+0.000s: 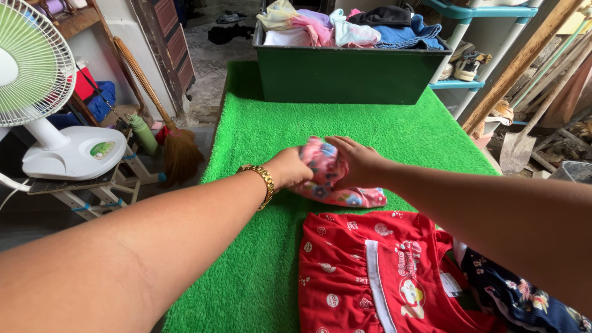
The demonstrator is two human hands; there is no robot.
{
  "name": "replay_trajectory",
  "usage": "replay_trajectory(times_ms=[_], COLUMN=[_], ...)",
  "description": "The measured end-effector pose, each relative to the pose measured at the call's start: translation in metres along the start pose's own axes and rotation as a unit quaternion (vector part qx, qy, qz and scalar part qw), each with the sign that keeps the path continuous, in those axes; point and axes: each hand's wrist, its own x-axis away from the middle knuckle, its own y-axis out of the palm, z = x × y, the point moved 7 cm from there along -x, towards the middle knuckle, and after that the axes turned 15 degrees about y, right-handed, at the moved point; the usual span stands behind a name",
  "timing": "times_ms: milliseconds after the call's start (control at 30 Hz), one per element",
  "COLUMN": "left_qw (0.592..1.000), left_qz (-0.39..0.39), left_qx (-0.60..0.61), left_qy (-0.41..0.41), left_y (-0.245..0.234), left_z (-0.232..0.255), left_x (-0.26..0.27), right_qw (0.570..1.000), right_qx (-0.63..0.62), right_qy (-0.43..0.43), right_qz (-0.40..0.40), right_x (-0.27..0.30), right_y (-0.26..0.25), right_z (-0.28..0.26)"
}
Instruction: The person folds several small garments one by one on a green towel-covered table. They handle a white short, a red dress, a dark floral short, a pink floral short, a light blue short, and a pink short, folding each neatly and stacking them on the table.
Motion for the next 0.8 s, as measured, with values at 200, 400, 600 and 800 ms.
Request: replay_trajectory(times_ms=[200, 400, 600, 800], left_qw=[0.993, 0.985, 0.898, 0.896], left_qz=[0.001, -0.037, -0.282, -0.357], left_qx=[0.086, -0.164, -0.287, -0.196], left_qy=[0.086, 0.042, 0.181, 0.176], left_y=[0.006, 0.041, 0.135, 0.163], left_z=[0.051, 0.059, 0.092, 0.102], left_x=[-0.001, 0.036, 0.055, 0.054], right_qw=[0.981, 0.948, 0.932, 0.865], right_qx=[-0.143, -0.278, -0.295, -0.406], right_qy=[0.074, 0.154, 0.208, 0.289], right_qz=[-0.109, -0.001, -0.009, -0.051], right_x=[-0.011, 0.004, 0.036, 0.065], right_y=[-0.024, -0.073, -0.084, -0.085], right_z=[0.024, 0.088, 0.123, 0.140])
